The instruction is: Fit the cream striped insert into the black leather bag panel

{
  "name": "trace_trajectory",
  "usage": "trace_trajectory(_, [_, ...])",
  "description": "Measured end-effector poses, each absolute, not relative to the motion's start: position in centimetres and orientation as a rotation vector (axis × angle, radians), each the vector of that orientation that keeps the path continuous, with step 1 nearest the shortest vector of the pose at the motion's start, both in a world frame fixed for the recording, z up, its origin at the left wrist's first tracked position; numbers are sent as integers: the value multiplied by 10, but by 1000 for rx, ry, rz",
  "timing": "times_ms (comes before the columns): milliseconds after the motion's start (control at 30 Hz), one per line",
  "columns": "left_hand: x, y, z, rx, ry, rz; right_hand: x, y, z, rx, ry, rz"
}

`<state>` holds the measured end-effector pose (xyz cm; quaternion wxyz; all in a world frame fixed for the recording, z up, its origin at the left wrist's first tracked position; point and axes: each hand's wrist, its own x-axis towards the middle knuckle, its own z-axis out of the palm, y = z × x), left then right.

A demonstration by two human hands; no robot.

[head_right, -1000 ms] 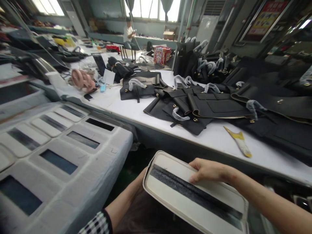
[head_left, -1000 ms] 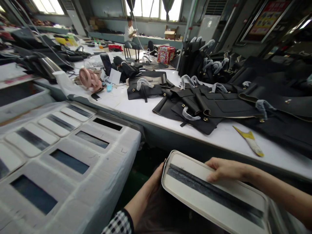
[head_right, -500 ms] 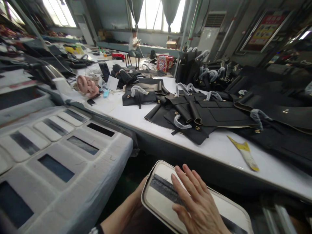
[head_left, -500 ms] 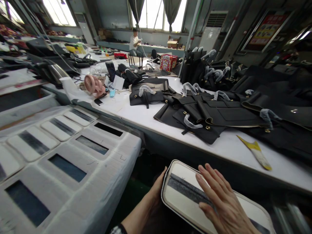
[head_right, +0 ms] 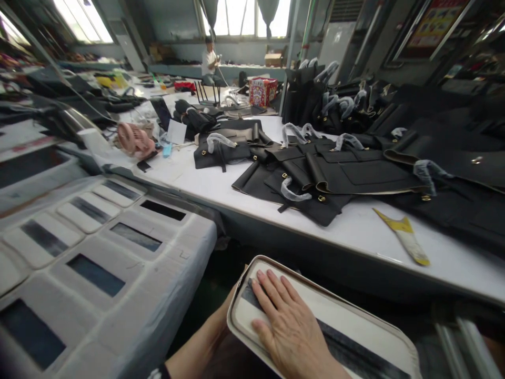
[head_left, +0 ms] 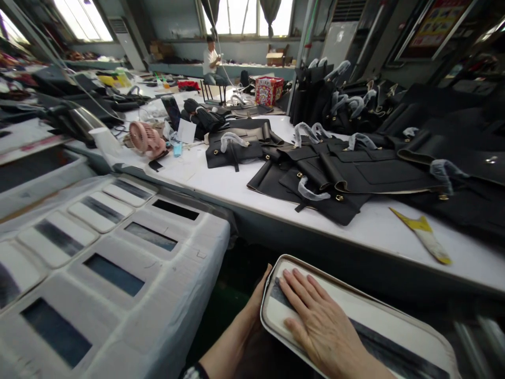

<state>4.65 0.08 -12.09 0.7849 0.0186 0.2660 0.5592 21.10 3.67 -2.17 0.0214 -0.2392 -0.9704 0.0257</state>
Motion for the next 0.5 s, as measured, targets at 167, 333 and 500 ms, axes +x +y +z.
trace_trajectory(167, [35, -6, -121, 121, 536, 1077, 208, 33, -21, -720, -2947, -62])
trace_trajectory(333, [22, -16, -98, 173, 619, 1005, 208, 33, -25, -685, -2912, -133])
trace_trajectory(500, [14, -26, -85, 213, 648, 1030, 207, 34, -27, -624, -2910, -142])
